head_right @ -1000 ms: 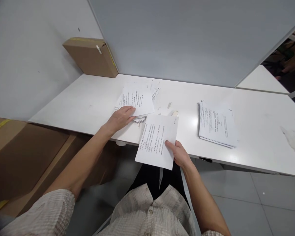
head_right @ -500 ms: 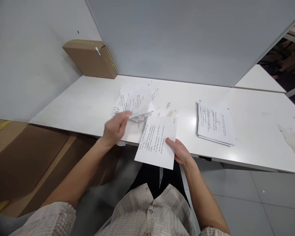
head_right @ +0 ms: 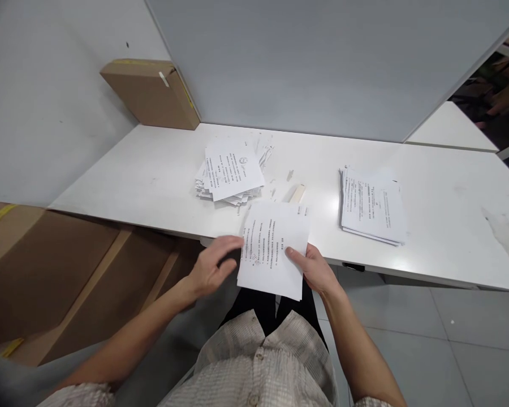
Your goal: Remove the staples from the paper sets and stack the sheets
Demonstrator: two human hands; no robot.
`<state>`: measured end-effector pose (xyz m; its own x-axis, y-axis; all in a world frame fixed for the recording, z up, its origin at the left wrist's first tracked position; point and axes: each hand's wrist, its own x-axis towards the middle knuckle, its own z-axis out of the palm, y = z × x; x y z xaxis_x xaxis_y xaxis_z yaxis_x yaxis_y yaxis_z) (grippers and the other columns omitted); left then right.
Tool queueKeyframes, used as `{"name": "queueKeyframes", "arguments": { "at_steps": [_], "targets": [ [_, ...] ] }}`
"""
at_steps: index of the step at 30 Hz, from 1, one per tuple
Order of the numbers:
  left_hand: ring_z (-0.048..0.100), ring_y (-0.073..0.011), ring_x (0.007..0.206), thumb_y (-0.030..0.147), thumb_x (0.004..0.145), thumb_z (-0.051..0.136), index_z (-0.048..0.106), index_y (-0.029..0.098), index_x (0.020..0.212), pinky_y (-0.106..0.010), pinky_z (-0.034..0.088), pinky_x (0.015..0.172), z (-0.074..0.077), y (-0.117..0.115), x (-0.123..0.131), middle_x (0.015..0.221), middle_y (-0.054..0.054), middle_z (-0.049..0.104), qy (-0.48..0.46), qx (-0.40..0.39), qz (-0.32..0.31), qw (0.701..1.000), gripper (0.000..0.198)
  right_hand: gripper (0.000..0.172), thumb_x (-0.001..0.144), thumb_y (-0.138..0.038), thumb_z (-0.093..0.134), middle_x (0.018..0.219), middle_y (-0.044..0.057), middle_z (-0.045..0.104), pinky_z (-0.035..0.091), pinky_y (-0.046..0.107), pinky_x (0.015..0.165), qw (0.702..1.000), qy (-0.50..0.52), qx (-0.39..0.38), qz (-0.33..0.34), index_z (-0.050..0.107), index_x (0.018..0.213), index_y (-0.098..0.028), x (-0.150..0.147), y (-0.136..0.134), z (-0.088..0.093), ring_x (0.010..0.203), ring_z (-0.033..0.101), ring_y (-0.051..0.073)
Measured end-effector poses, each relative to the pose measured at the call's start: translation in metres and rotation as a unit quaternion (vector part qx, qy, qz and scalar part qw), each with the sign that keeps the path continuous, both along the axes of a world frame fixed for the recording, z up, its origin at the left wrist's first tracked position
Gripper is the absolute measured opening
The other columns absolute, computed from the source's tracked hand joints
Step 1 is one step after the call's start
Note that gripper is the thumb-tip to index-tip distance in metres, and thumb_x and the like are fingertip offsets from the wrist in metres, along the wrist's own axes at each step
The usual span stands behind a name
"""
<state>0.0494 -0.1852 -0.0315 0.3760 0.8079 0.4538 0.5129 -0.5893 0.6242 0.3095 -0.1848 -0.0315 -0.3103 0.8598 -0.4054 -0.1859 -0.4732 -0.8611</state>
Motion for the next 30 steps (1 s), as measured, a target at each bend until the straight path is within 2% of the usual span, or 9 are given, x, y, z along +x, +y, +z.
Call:
{"name": "queueKeyframes", "arguments": {
  "at_steps": [2, 3, 6, 11, 14, 17, 21, 26, 30],
  "targets": [
    [0.059, -0.0224, 0.108, 0.037, 0.091, 0.044, 0.047, 0.020, 0.126, -0.041, 0.051, 0.091, 0.006, 0.013, 0.002, 0.116, -0.013, 0.062, -0.080, -0.080, 0.105, 0.988, 0.039, 0.039, 0.079, -0.042, 0.064, 0.111, 0.008, 0.067, 0.054, 0.041, 0.081, 0.999, -0.017, 0.037, -0.013, 0.065, 0.112, -0.021, 0.002, 0.001, 0.009, 0.094, 0.066, 0.026],
    [0.059, -0.0217, 0.109, 0.036, 0.092, 0.042, 0.041, 0.021, 0.131, -0.039, 0.051, 0.090, 0.010, 0.020, 0.005, 0.119, -0.013, 0.060, -0.109, -0.117, 0.125, 0.979, 0.042, 0.037, 0.080, -0.041, 0.063, 0.109, 0.008, 0.068, 0.054, 0.041, 0.080, 0.997, -0.035, 0.062, -0.019, 0.066, 0.111, -0.021, 0.003, 0.002, 0.015, 0.094, 0.066, 0.026],
    [0.055, -0.0223, 0.115, 0.039, 0.095, 0.035, 0.031, 0.021, 0.139, -0.037, 0.051, 0.090, 0.031, 0.038, 0.018, 0.127, -0.014, 0.056, -0.145, -0.171, 0.090, 0.970, 0.048, 0.033, 0.081, -0.040, 0.062, 0.103, 0.005, 0.070, 0.053, 0.041, 0.082, 0.977, -0.117, 0.175, -0.035, 0.068, 0.108, -0.023, 0.003, 0.009, 0.038, 0.096, 0.064, 0.026],
    [0.057, -0.0202, 0.112, 0.043, 0.095, 0.030, 0.033, 0.023, 0.138, -0.034, 0.052, 0.089, 0.064, 0.052, 0.047, 0.123, -0.009, 0.059, -0.204, -0.109, 0.098, 0.968, 0.048, 0.027, 0.083, -0.038, 0.059, 0.100, 0.001, 0.070, 0.047, 0.043, 0.092, 0.923, -0.187, 0.330, -0.066, 0.070, 0.104, -0.025, 0.002, 0.026, 0.066, 0.108, 0.058, 0.027],
    [0.058, -0.0199, 0.110, 0.045, 0.093, 0.035, 0.043, 0.023, 0.132, -0.034, 0.051, 0.089, 0.062, 0.054, 0.059, 0.122, -0.009, 0.060, -0.264, -0.086, 0.116, 0.954, 0.045, 0.028, 0.081, -0.040, 0.061, 0.100, 0.002, 0.070, 0.050, 0.040, 0.085, 0.926, -0.197, 0.313, -0.079, 0.070, 0.103, -0.025, 0.004, 0.035, 0.060, 0.102, 0.061, 0.026],
    [0.056, -0.0219, 0.112, 0.047, 0.090, 0.043, 0.054, 0.020, 0.122, -0.033, 0.048, 0.091, 0.049, 0.055, 0.064, 0.122, -0.010, 0.061, -0.295, -0.104, 0.123, 0.942, 0.043, 0.028, 0.077, -0.041, 0.065, 0.100, 0.004, 0.069, 0.052, 0.037, 0.078, 0.937, -0.201, 0.274, -0.085, 0.070, 0.099, -0.024, 0.005, 0.040, 0.043, 0.096, 0.062, 0.025],
    [0.052, -0.0224, 0.117, 0.046, 0.089, 0.046, 0.057, 0.020, 0.120, -0.032, 0.045, 0.093, 0.036, 0.055, 0.067, 0.122, -0.009, 0.061, -0.316, -0.124, 0.121, 0.933, 0.042, 0.028, 0.074, -0.039, 0.069, 0.100, 0.004, 0.070, 0.051, 0.037, 0.080, 0.947, -0.161, 0.256, -0.106, 0.071, 0.096, -0.022, 0.004, 0.042, 0.026, 0.096, 0.063, 0.025],
    [0.052, -0.0205, 0.117, 0.044, 0.090, 0.043, 0.057, 0.020, 0.120, -0.033, 0.041, 0.098, 0.040, 0.055, 0.068, 0.122, -0.009, 0.060, -0.321, -0.137, 0.119, 0.929, 0.041, 0.023, 0.072, -0.038, 0.071, 0.093, 0.003, 0.070, 0.051, 0.035, 0.075, 0.938, -0.162, 0.270, -0.146, 0.071, 0.089, -0.023, 0.001, 0.044, 0.027, 0.087, 0.064, 0.022],
    [0.060, -0.0181, 0.095, 0.045, 0.089, 0.046, 0.064, 0.018, 0.101, -0.030, 0.046, 0.087, 0.049, 0.057, 0.069, 0.091, -0.006, 0.068, -0.320, -0.128, 0.126, 0.930, 0.035, 0.022, 0.069, -0.037, 0.073, 0.087, 0.002, 0.071, 0.050, 0.035, 0.077, 0.923, -0.181, 0.278, -0.195, 0.072, 0.084, -0.021, 0.000, 0.047, 0.030, 0.087, 0.064, 0.022]
  ]
}}
